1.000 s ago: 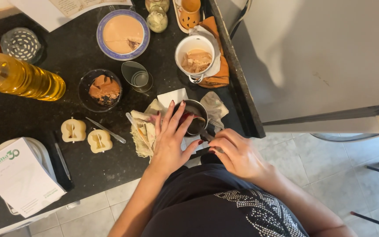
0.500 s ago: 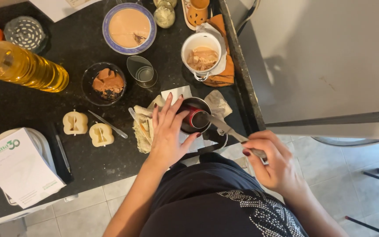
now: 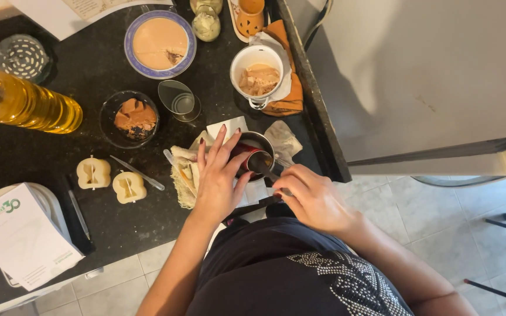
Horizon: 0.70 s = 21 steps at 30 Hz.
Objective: Preparing and pouring melted wax into molds to create candles.
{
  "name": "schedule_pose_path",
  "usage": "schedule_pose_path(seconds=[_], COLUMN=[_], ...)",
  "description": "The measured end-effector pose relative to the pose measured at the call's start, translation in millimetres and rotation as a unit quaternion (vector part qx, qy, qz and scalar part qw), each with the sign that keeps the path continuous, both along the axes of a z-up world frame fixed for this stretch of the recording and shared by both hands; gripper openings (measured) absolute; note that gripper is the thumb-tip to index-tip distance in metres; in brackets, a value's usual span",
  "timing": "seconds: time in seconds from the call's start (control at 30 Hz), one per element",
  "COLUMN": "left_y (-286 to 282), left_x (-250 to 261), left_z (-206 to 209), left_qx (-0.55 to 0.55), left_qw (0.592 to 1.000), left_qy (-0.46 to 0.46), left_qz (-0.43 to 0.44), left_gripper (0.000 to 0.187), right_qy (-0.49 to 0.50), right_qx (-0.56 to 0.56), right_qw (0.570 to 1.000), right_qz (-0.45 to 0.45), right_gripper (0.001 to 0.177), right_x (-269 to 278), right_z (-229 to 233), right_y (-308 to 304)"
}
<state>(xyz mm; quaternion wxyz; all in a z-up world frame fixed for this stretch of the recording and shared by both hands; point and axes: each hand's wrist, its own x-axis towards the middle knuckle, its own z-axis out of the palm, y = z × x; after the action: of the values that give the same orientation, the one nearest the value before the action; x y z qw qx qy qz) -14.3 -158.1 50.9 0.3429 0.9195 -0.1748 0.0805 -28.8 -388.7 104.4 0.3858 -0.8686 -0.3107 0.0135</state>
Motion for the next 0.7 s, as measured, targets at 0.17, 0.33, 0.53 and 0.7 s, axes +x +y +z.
schedule_pose_path(seconds=[0.17, 0.33, 0.53, 0.7], left_y=[2.6, 3.8, 4.6, 6.2], left_x=[-1.7, -1.9, -3.4, -4.0], left_z=[-0.9, 0.1, -1.8, -1.2], left_qx=[-0.004, -0.005, -0.005, -0.006], left_qw=[1.0, 1.0, 1.0, 1.0], left_qy=[0.002, 0.005, 0.011, 0.011], left_qz=[0.0, 0.0, 0.002, -0.002], left_gripper=[0.042, 0.043, 0.041, 0.041], right_qy=[-0.035, -0.007, -0.003, -0.018], right_qx=[0.011, 0.017, -0.004, 0.016], right_qw=[0.999, 1.0, 1.0, 1.0], right_qz=[-0.022, 0.002, -0.01, -0.013], right_gripper=[0.022, 0.019, 0.021, 0.022], right_x=[1.5, -1.3, -3.2, -3.1], right_z=[3.4, 2.9, 3.1, -0.2], right_y=[3.2, 2.8, 2.8, 2.0])
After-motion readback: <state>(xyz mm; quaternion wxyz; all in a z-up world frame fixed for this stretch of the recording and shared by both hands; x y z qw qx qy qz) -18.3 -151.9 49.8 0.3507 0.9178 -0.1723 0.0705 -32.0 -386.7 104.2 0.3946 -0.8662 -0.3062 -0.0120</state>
